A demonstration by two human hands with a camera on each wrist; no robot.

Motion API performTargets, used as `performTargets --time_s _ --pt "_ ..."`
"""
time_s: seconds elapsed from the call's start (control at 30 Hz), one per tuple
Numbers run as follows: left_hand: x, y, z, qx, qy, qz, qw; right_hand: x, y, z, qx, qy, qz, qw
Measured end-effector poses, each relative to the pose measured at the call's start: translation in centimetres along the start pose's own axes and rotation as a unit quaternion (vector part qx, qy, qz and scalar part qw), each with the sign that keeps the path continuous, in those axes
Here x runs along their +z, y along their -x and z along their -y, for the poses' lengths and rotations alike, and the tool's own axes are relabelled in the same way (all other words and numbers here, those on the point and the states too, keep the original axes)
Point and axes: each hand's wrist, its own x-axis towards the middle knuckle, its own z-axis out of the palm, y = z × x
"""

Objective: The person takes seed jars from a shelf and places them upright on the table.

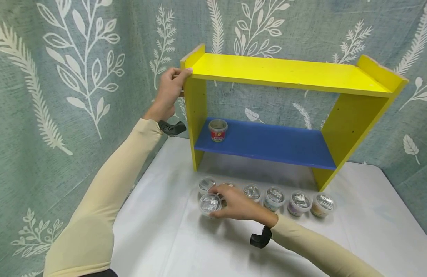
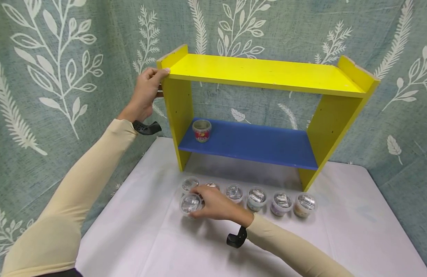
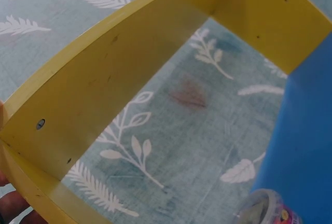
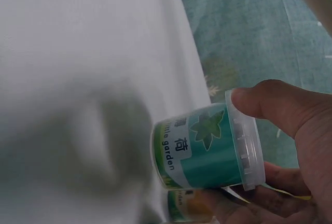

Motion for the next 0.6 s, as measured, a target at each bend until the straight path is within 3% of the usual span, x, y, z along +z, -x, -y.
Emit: performTargets --time_s 0.2,0.6 --pt "0.0 0.1 0.0 0.004 -0.002 0.0 1.0 0.5 0.1 -0.1 -0.006 0.028 -0.001 1.0" --pt "0.1 0.1 -0.2 0.002 0.0 -0.002 1.0 1.1 0.2 0.0 -0.003 0.02 0.028 0.999"
